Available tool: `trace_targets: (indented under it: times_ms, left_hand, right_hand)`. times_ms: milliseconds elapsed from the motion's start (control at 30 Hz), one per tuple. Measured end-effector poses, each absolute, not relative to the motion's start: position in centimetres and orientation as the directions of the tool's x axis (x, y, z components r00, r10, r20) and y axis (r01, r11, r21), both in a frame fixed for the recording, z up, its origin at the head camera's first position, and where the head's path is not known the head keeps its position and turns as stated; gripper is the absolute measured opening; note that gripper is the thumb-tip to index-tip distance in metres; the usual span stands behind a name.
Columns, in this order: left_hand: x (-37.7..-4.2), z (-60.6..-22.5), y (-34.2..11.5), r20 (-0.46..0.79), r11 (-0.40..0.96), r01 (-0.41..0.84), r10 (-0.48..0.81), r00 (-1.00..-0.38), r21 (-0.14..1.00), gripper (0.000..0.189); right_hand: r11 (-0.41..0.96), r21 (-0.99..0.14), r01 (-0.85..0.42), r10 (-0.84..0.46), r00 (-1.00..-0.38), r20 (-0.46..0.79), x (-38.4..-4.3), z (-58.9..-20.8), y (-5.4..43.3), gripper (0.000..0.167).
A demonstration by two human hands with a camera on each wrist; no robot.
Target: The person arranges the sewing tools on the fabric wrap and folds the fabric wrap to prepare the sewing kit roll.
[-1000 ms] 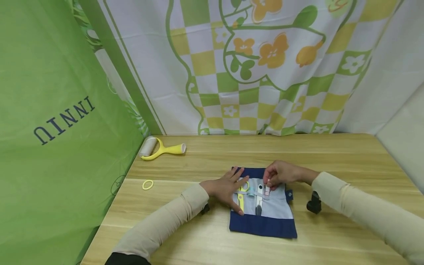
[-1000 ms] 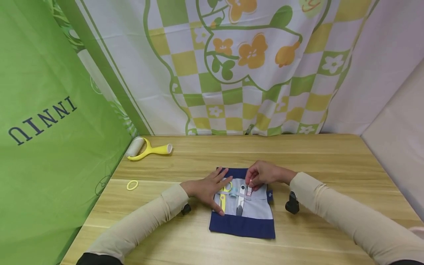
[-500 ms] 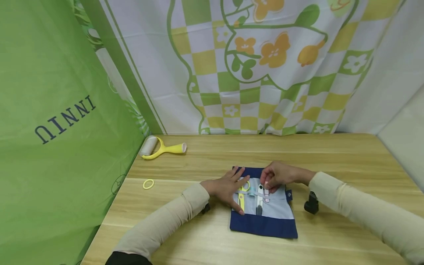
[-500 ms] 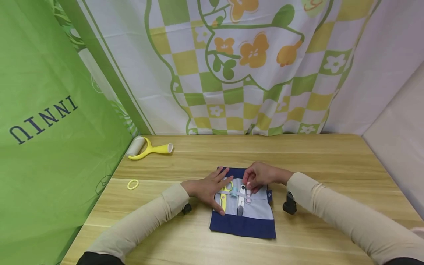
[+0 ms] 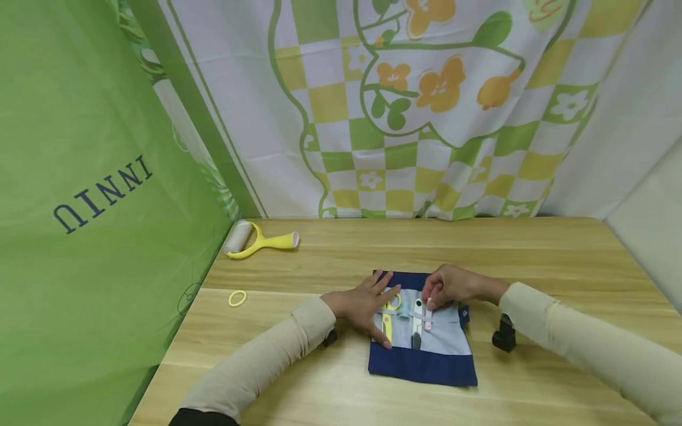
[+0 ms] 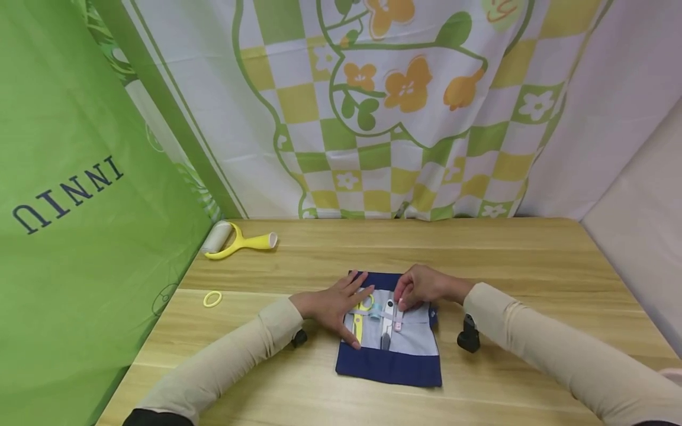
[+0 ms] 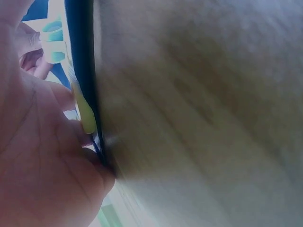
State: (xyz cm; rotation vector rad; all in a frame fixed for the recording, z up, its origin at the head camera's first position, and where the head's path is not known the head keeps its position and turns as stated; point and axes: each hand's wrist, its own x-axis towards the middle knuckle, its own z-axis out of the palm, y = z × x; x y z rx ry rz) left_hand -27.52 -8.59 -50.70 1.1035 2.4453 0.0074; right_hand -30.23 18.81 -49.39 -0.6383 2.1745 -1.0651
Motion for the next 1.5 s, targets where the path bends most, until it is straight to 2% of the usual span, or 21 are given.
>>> trace_targets:
  times_ms: [267, 467, 567, 700, 833, 967, 1200, 1333, 1500]
  left_hand:
    - [-27.2, -50.8, -8.6, -0.396, 0.682, 0.705, 0.712, -0.579, 0.195, 0.127]
    - [-27.0, -50.5, -8.7, -0.409, 0.692, 0.690, 0.704, -0.581, 0.212, 0.127]
    - [-27.1, -50.5, -8.6, -0.402, 0.687, 0.694, 0.710, -0.578, 0.215, 0.127]
    - [-27.3, -50.7, -8.7, -0.393, 0.679, 0.697, 0.720, -0.572, 0.229, 0.123]
    - [-27.5, -50.7, -9.1, -0.397, 0.687, 0.647, 0.723, -0.565, 0.330, 0.108]
    - [-27.7, -50.4, -9.5, -0.399, 0.677, 0.632, 0.734, -0.549, 0.377, 0.095]
    - [-28.5, -49.3, -9.5, -0.386, 0.655, 0.727, 0.737, -0.555, 0.205, 0.083]
    - [-29.0, -48.9, -9.6, -0.390, 0.655, 0.735, 0.731, -0.560, 0.172, 0.083]
    - [-29.5, -49.2, -9.9, -0.368, 0.646, 0.744, 0.742, -0.560, 0.169, 0.084]
  right_hand:
    - [0.569, -0.806, -0.164, -0.668, -0.664, -0.336, -29.7, -49.7, 18.5, 0.009]
    - [0.572, -0.784, -0.242, -0.691, -0.657, -0.301, -29.4, -50.0, 18.2, 0.009]
    - [0.571, -0.760, -0.311, -0.697, -0.673, -0.249, -29.3, -49.7, 18.6, 0.012]
    - [0.599, -0.641, -0.479, -0.693, -0.712, -0.115, -28.5, -48.3, 19.5, 0.011]
    - [0.621, -0.500, -0.604, -0.691, -0.723, 0.015, -26.0, -46.3, 20.2, 0.007]
    - [0.595, -0.387, -0.705, -0.743, -0.666, 0.071, -22.2, -45.0, 21.3, 0.010]
    - [0.474, -0.220, -0.853, -0.853, -0.507, 0.127, -16.5, -45.7, 22.9, 0.026]
    - [0.475, -0.145, -0.868, -0.866, -0.490, 0.097, -14.6, -46.7, 23.3, 0.037]
    - [0.546, -0.221, -0.808, -0.837, -0.535, -0.114, -13.2, -47.9, 23.6, 0.054]
